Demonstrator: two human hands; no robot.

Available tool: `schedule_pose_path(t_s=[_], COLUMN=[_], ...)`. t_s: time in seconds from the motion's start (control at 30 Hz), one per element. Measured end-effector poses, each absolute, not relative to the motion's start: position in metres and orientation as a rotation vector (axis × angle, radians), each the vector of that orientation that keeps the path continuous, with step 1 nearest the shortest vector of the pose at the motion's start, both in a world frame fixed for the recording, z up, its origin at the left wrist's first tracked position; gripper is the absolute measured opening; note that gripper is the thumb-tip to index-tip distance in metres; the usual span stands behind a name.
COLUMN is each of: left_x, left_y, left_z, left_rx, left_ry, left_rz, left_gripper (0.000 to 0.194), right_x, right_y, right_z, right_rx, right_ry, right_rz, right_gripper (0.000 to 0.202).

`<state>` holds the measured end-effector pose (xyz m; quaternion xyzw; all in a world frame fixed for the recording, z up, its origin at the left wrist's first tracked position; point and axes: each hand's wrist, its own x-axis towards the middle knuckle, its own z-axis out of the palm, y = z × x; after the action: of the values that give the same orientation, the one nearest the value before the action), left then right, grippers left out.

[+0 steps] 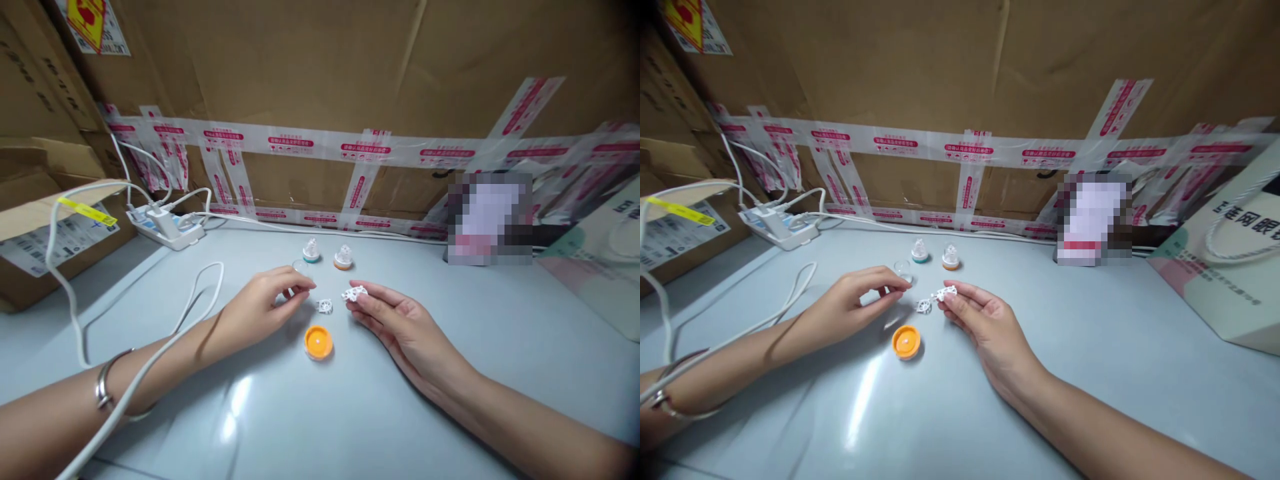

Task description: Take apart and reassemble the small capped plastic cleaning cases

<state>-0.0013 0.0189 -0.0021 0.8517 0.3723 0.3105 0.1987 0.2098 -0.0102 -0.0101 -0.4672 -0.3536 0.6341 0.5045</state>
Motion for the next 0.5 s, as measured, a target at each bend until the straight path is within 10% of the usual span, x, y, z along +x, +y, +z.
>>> schedule_pose_path(t_s=[0.5], left_x=[0.020], left_y=[0.039], left_z=[-0.016], left_rx=[2.569], left_ry=[0.827], left_rz=[0.581], left_gripper=[0.015], right_x=[0.214], right_y=[-0.006], right_z=[-0.013], right_rx=[-1.189], right_ry=[-1.328], right_rz=[1.355], right_gripper=[0.029])
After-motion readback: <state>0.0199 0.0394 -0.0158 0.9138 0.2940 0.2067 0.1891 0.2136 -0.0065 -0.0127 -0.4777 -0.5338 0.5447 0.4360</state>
